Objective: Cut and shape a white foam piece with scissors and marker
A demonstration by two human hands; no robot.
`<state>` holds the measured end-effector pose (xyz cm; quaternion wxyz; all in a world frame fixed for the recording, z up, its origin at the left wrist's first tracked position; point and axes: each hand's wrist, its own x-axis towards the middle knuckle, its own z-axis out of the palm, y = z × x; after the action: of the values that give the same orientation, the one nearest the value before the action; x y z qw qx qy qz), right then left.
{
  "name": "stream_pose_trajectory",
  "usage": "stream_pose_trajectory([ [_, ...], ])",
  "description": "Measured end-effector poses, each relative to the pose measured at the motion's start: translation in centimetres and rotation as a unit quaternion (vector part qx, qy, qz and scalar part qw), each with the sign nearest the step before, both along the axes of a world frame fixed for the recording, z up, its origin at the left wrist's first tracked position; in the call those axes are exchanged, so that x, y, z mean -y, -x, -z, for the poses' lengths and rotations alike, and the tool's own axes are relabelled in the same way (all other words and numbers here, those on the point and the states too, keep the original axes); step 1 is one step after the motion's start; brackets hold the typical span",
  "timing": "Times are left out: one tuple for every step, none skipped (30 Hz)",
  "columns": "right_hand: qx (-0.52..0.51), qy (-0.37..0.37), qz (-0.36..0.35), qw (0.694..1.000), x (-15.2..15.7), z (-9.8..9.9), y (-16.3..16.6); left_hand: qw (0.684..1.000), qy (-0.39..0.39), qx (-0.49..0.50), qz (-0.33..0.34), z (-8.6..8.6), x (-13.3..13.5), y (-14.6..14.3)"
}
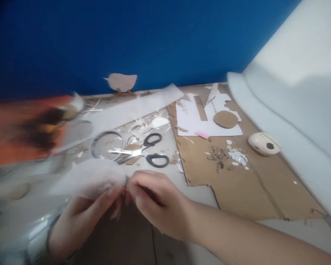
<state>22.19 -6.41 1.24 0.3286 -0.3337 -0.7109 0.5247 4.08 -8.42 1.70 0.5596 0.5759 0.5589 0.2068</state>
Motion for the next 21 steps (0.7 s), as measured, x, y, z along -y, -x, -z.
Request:
stream_pose_trajectory([
  [0.000, 0.004, 0.004, 1.000, 0.03, 0.00, 0.02, 1.000, 0.000, 0.009, 0.006, -0.03, -0.02, -0.01],
  [0.000, 0.012, 0.008, 1.000, 0.05, 0.02, 0.03, 1.000, 0.001, 0.016, 0.011, -0.09, -0.04, -0.02],
  [-0.001, 0.020, 0.011, 1.000, 0.07, 0.03, 0.05, 1.000, 0.003, 0.022, 0.015, -0.16, -0.06, -0.04],
  [-0.001, 0.029, 0.012, 1.000, 0.08, 0.06, 0.06, 1.000, 0.004, 0.023, 0.016, -0.26, -0.07, -0.07],
  [-0.001, 0.038, 0.009, 0.999, 0.07, 0.08, 0.05, 1.000, 0.005, 0.019, 0.011, -0.36, -0.08, -0.10],
  [-0.001, 0.047, 0.002, 0.999, 0.05, 0.09, 0.04, 1.000, 0.005, 0.014, 0.004, -0.46, -0.08, -0.14],
  [-0.001, 0.056, -0.005, 0.998, 0.02, 0.11, 0.02, 1.000, 0.006, 0.010, -0.002, -0.54, -0.09, -0.18],
  [-0.001, 0.066, -0.013, 0.998, -0.01, 0.12, -0.01, 1.000, 0.008, 0.007, -0.005, -0.59, -0.09, -0.22],
  [-0.003, 0.080, -0.022, 0.997, -0.03, 0.12, -0.04, 1.000, 0.010, 0.006, -0.006, -0.61, -0.09, -0.24],
  [-0.006, 0.096, -0.028, 0.995, -0.04, 0.12, -0.08, 1.000, 0.015, 0.003, -0.006, -0.59, -0.08, -0.24],
  [-0.008, 0.112, -0.029, 0.993, -0.03, 0.12, -0.11, 1.000, 0.019, -0.002, -0.004, -0.55, -0.06, -0.22],
  [-0.010, 0.128, -0.029, 0.991, -0.01, 0.11, -0.13, 1.000, 0.021, -0.009, -0.004, -0.48, -0.03, -0.18],
  [-0.012, 0.143, -0.029, 0.989, 0.02, 0.10, -0.15, 1.000, 0.024, -0.018, -0.005, -0.40, 0.01, -0.13],
  [-0.013, 0.155, -0.028, 0.987, 0.05, 0.07, -0.15, 0.999, 0.026, -0.026, -0.007, -0.31, 0.05, -0.06],
  [-0.015, 0.165, -0.025, 0.986, 0.08, 0.03, -0.14, 0.999, 0.028, -0.032, -0.007, -0.24, 0.10, 0.00],
  [-0.015, 0.172, -0.021, 0.985, 0.09, -0.03, -0.12, 0.999, 0.028, -0.035, -0.006, -0.18, 0.15, 0.05],
  [-0.016, 0.176, -0.018, 0.984, 0.09, -0.10, -0.09, 0.999, 0.029, -0.037, -0.004, -0.15, 0.18, 0.08],
  [-0.015, 0.178, -0.013, 0.984, 0.07, -0.17, -0.05, 0.999, 0.026, -0.037, -0.001, -0.15, 0.20, 0.09],
  [-0.013, 0.180, -0.007, 0.984, 0.05, -0.25, -0.01, 0.999, 0.021, -0.038, 0.000, -0.17, 0.20, 0.07],
  [-0.012, 0.181, -0.002, 0.983, 0.03, -0.32, 0.02, 0.999, 0.015, -0.037, -0.002, -0.22, 0.19, 0.03],
  [-0.011, 0.183, 0.001, 0.983, 0.00, -0.38, 0.05, 0.999, 0.013, -0.037, -0.003, -0.29, 0.16, -0.02],
])
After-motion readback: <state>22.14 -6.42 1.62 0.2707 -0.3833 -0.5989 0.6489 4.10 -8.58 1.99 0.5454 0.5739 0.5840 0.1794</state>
